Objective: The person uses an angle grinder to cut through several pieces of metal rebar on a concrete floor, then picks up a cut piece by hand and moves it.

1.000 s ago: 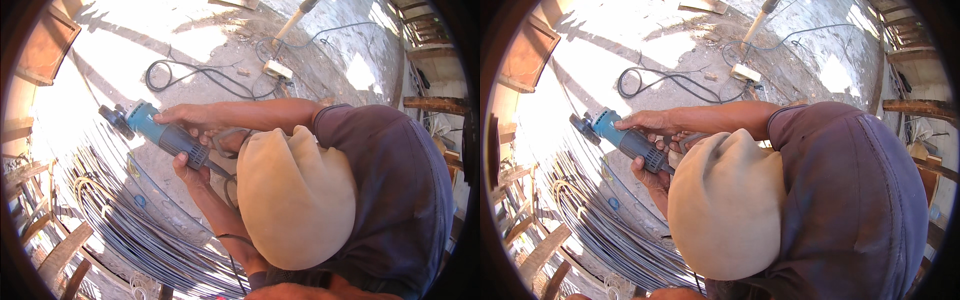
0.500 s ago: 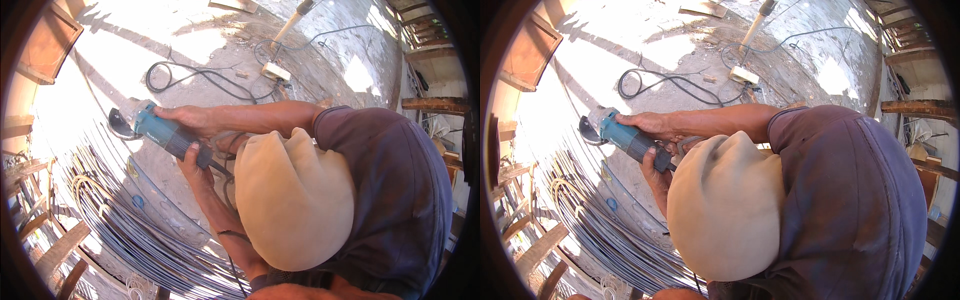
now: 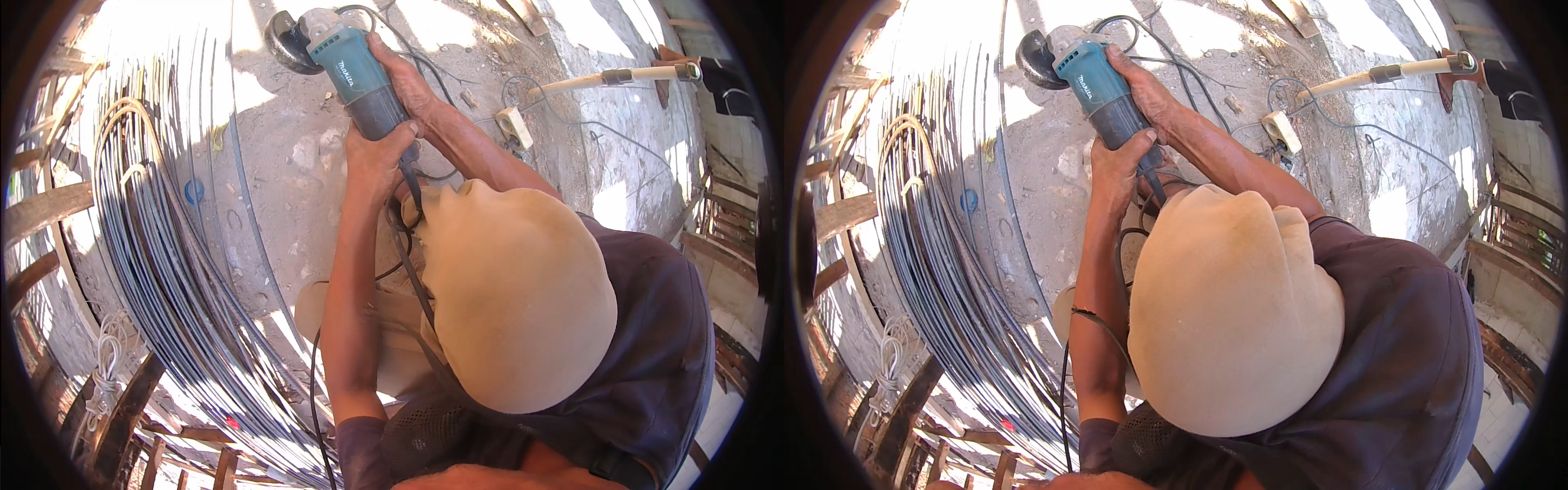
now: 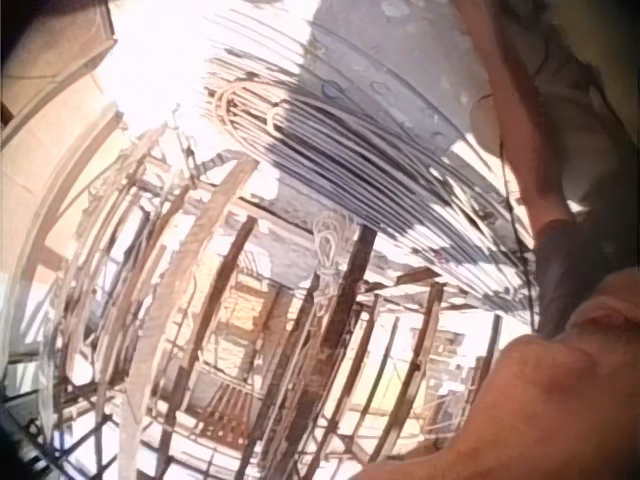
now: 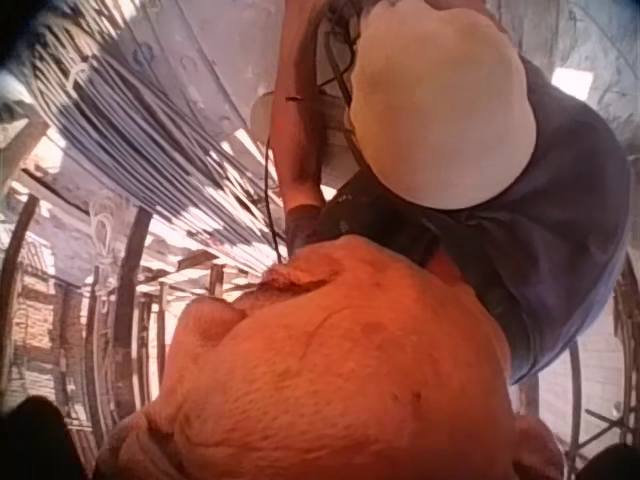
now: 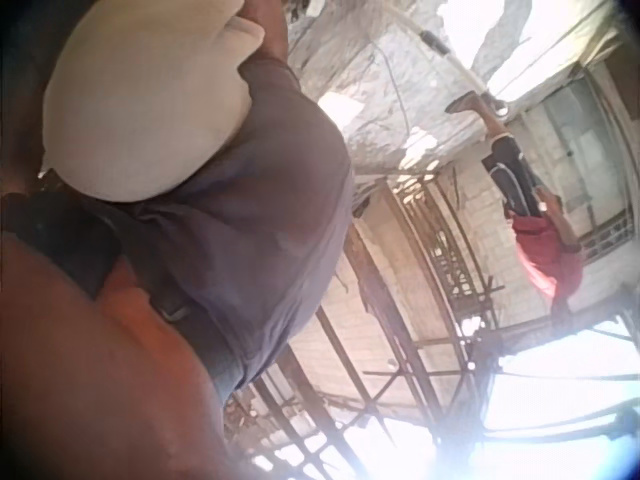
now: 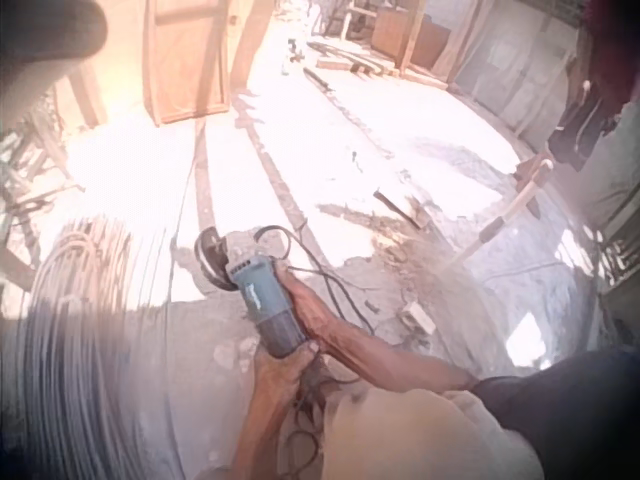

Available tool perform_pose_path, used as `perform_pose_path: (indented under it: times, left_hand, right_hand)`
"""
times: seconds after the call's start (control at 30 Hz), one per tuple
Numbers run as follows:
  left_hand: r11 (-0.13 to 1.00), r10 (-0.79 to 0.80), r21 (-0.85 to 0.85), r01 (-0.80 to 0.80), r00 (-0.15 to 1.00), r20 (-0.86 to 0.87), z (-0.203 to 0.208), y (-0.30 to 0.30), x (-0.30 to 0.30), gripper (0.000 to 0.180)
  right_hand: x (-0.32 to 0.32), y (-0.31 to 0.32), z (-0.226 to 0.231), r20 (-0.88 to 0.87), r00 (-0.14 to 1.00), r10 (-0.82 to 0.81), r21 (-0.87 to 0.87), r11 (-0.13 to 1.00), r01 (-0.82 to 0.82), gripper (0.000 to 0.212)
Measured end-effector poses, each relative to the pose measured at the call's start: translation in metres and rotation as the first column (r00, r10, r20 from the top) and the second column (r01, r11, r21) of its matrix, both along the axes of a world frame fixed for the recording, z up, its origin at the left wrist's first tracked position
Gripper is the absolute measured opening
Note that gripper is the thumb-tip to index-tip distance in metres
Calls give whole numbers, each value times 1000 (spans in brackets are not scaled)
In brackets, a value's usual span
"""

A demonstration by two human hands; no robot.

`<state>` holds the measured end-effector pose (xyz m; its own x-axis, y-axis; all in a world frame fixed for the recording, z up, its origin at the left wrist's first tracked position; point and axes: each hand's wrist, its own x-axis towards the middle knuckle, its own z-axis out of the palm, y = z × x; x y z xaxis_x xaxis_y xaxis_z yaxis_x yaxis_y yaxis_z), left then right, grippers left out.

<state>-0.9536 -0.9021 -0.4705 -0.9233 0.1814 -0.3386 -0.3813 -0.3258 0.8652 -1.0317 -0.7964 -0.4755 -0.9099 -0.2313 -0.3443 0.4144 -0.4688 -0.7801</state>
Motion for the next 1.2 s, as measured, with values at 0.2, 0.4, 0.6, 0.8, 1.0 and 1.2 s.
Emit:
perform_pose_path:
  times: [0.2,0.4,0.6,0.8,1.0,1.2]
  left_hand:
    - [999,-5,46,2,997,73,-17,-9,-1,36]
    - [1000,11,28,-13,999,49,-19,-8,5,36]
    - [995,93,34,-93,996,1,-7,-3,3,36]
    - [966,236,-114,-233,972,12,-3,-3,-3,41]
    - [817,224,-553,-164,974,42,9,-3,3,66]
    - [674,-24,-737,55,998,53,24,-24,37,70]
  right_hand:
    - [2,4,5,29,993,114,23,993,-114,66]
    - [3,2,-9,96,983,158,-98,984,-148,62]
    - [-5,-7,-5,53,994,99,-10,995,-99,63]
    - [-14,-16,9,-1,973,229,133,965,-227,70]
    - [-11,-19,5,-146,878,456,706,670,-231,68]
    - [-24,-12,-5,61,893,447,577,714,-397,51]
